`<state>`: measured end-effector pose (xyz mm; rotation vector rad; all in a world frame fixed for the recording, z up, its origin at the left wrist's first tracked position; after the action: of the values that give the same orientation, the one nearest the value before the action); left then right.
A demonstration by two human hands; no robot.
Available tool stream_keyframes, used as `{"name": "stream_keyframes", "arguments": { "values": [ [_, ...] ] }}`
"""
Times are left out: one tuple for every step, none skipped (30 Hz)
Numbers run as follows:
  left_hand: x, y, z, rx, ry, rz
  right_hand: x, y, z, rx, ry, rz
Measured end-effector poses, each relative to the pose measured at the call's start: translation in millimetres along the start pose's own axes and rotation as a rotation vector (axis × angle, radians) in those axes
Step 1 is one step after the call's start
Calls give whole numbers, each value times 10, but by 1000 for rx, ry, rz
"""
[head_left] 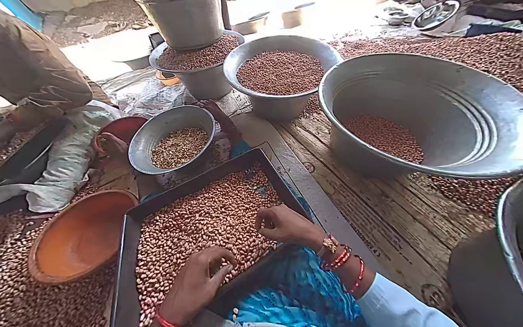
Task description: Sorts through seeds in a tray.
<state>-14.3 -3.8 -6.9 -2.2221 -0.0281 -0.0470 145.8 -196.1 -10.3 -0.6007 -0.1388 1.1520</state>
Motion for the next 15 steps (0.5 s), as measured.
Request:
{"name": "stream_keyframes", "arguments": {
  "values": [
    [-14,56,-57,98,37,-27,-1,25,41,-117,6,15],
    [-22,100,-97,162,46,-39,2,54,79,-198,22,35],
    [-24,134,-121,203,37,-37,7,85,104,-248,30,46],
    [-22,162,-138,230,22,-25,14,116,114,-283,33,49],
    [-14,180,-151,247,13,-11,20,143,122,-308,30,45],
    [-4,187,-163,257,9,5,24,166,129,-325,25,37],
    [8,181,-171,255,-4,33,28,186,132,-342,23,35],
    [16,164,-172,238,-20,64,31,202,133,-356,27,42],
    [14,139,-155,203,-21,77,30,219,136,-368,35,51],
    [6,102,-124,156,3,67,31,235,137,-377,46,62],
    [-11,45,-89,87,31,68,29,254,131,-380,58,76],
    [-38,-36,-55,-16,58,110,27,270,122,-378,70,88],
    [-74,-135,-30,-157,98,193,28,280,108,-378,78,94],
    [-114,-242,-16,-333,158,312,35,285,97,-379,81,98],
    [-153,-346,-10,-489,219,446,43,283,90,-385,85,101]
  ]
}}
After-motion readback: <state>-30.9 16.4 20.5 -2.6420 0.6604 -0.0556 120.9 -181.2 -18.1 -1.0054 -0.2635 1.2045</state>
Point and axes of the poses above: each hand's wrist, its own x-axis towards the middle knuckle, its own y-axis out of the palm, z = x × y, the point moved 3 cm from there along x, towards the middle knuckle, and after that the axes turned 1 degree about -y, right-handed, at the moved point
